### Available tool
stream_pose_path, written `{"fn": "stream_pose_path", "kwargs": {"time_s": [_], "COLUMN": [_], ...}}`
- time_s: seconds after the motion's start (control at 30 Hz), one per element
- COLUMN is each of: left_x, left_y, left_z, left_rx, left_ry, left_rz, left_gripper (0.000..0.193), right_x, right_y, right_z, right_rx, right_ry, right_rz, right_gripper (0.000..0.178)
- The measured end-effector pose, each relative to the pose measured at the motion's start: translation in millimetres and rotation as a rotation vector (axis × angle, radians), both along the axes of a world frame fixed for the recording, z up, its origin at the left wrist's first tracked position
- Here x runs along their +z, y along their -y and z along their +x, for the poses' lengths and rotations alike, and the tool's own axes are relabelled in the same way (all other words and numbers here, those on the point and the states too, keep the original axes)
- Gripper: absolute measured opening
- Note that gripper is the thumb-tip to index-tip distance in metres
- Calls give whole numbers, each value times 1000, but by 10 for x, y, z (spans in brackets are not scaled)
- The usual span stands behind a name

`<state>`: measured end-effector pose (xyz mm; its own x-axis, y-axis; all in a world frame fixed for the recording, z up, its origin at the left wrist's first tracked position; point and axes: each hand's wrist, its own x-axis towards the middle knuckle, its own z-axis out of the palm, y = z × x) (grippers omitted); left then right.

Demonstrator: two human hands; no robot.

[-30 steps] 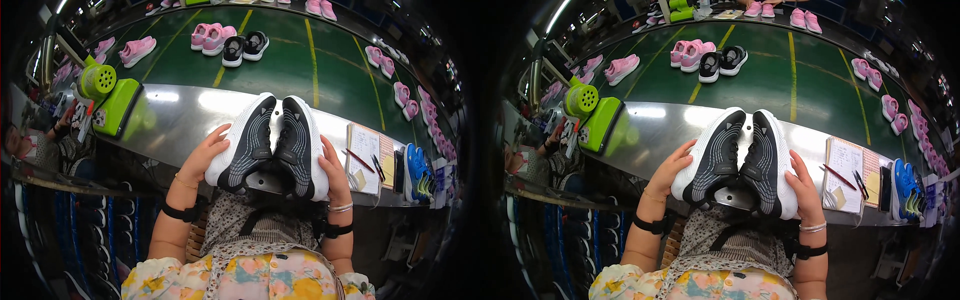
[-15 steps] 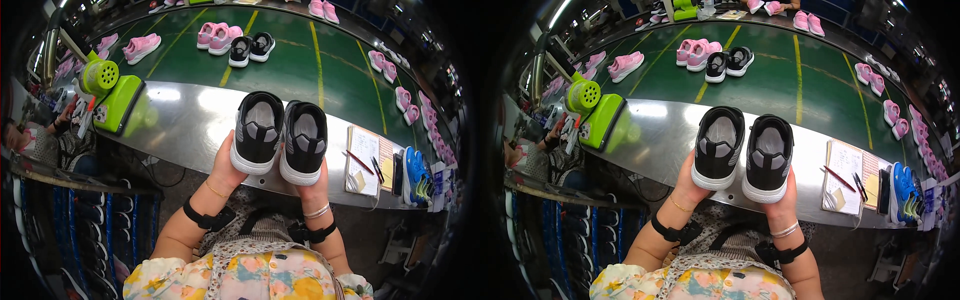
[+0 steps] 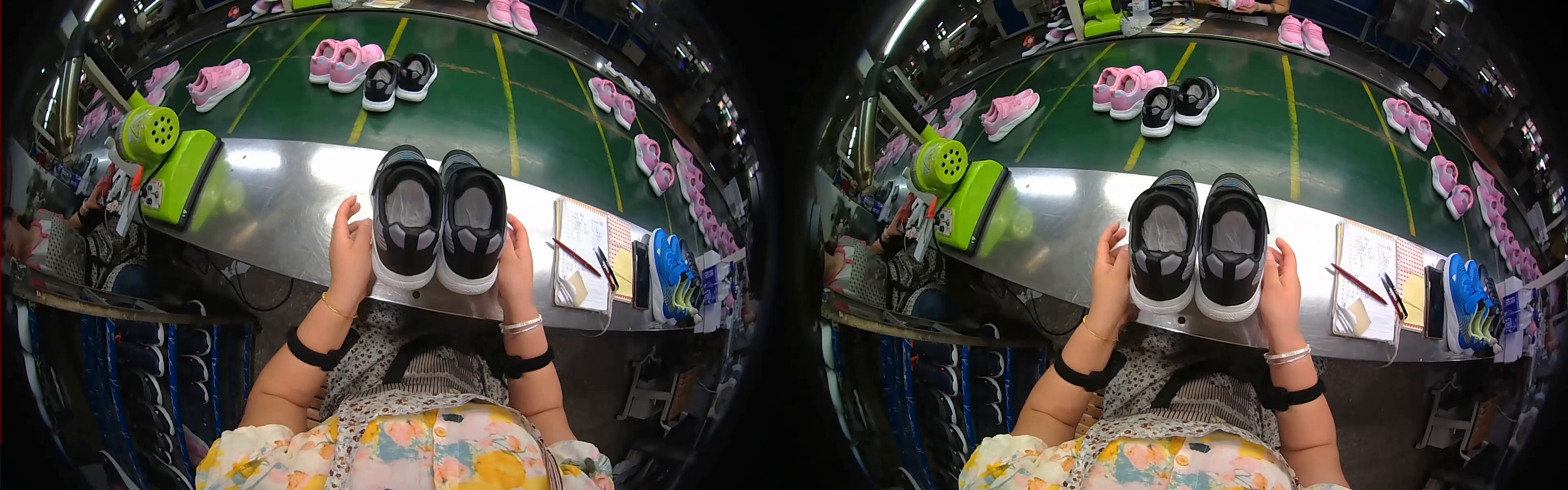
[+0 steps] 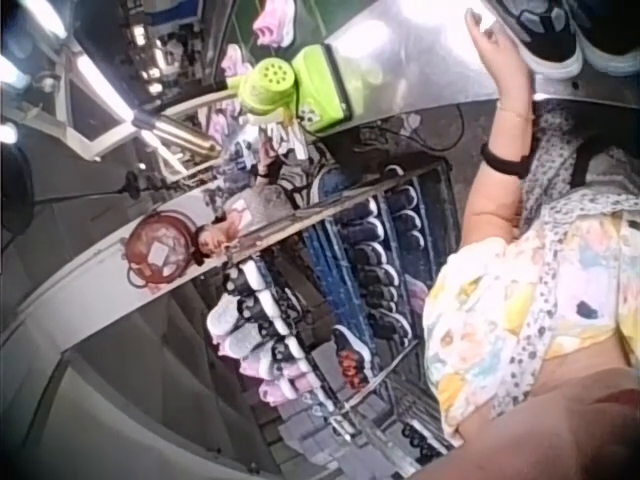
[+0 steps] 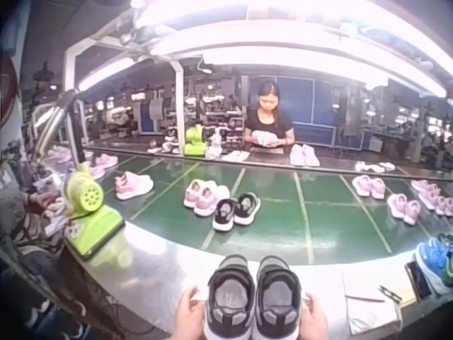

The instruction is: Inspecting pairs of children's shoes on a factory conveyor belt and recording notes.

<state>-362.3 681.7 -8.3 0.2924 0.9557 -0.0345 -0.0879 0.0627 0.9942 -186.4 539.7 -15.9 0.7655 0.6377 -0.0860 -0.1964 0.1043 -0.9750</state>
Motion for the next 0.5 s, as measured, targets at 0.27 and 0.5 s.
{"fn": "stream_pose_path", "kwargs": {"time_s": [0.27, 0.5], "left_x": [-224, -222], "left_y": [-39, -29], "left_z": [-98, -140], "left_rx": [-148, -207], "left_ry": [-407, -267], "left_rz": [582, 409], "left_gripper": [42, 39], "right_x": [745, 786], "right_y": [121, -81], "right_z": [52, -393], "right_rx": [-56, 568], "right_ry": [1206, 1557], "right_rz": [-363, -560], "right_gripper": [22, 50]}}
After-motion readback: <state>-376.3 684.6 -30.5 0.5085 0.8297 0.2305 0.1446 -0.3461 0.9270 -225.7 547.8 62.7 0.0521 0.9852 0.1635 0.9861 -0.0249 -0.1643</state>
